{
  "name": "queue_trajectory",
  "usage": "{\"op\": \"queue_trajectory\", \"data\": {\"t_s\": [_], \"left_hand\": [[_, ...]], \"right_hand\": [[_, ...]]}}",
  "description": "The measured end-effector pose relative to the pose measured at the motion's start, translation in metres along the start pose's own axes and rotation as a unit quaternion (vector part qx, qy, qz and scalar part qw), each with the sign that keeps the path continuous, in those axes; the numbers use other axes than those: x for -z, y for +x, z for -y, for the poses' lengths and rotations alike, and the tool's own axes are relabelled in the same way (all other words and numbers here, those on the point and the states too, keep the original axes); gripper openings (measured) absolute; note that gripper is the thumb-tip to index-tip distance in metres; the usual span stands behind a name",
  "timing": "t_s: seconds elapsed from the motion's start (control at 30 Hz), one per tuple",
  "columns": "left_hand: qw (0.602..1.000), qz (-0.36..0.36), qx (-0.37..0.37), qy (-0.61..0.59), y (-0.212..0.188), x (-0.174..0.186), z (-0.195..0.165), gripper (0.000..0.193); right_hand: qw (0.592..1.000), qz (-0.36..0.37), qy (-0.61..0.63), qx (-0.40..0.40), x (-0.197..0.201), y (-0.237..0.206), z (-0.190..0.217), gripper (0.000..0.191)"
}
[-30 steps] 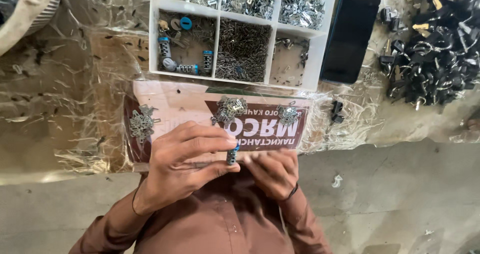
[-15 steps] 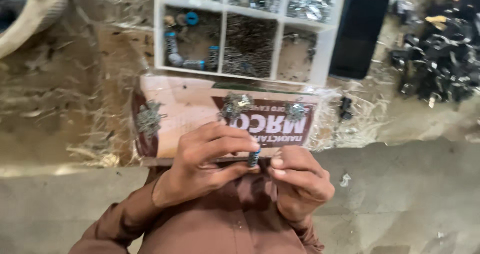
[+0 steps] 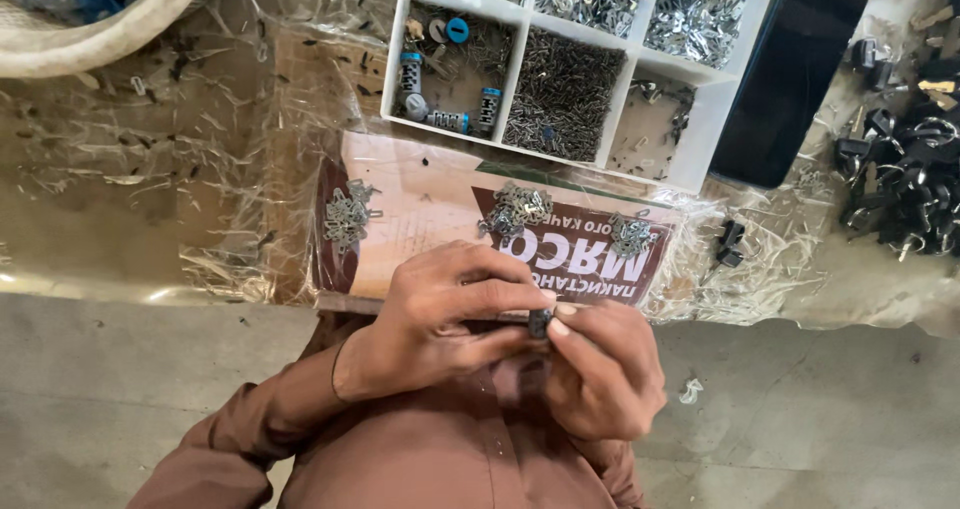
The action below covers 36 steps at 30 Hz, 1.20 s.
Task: The person picks small metal fitting components from piles on the workbench and assembles them by hand, pressing a spring and other parts into the fitting body. Finished assemblies are set aside on the table as the person works through the parts one at a time.
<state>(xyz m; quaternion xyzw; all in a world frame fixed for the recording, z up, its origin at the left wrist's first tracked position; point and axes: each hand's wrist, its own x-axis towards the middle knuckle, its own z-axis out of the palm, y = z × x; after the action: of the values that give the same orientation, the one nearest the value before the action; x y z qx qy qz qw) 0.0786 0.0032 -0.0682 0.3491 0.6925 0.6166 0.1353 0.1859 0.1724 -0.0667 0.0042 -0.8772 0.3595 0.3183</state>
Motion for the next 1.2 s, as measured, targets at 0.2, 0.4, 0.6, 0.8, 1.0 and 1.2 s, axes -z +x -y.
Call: {"op": "queue_trajectory", "data": {"t_s": [0.2,0.4,0.6,0.8,1.0,1.2], "left_hand": [[0.999,-0.019,-0.035,0.022,-0.005,0.002,0.005,0.04],[0.996,-0.065,-0.046,-0.037,-0.024,0.029,0.005,0.039],[0.973,-0.229,-0.006,0.0,-0.057,0.087,0.009,0.041],[0.966,-0.256,0.01,0.021,-0.068,0.108,0.008,0.041],[0.988,-0.147,-0.003,-0.037,-0.042,0.08,0.003,0.039],[0.99,-0.02,0.013,-0.142,-0.014,0.041,0.0,0.037]], "right_hand": [[0.953,0.046,0.164,-0.25,0.008,-0.018,0.0,0.021],[0.855,0.091,0.346,-0.377,-0.024,-0.014,0.0,0.029],[0.947,0.298,-0.095,0.075,-0.092,0.022,0.025,0.061],[0.953,0.247,-0.083,0.155,-0.081,0.028,0.021,0.047],[0.938,0.158,0.283,-0.123,-0.045,-0.012,0.004,0.014],[0.73,0.212,0.543,-0.357,-0.02,-0.018,-0.005,0.009]]}}
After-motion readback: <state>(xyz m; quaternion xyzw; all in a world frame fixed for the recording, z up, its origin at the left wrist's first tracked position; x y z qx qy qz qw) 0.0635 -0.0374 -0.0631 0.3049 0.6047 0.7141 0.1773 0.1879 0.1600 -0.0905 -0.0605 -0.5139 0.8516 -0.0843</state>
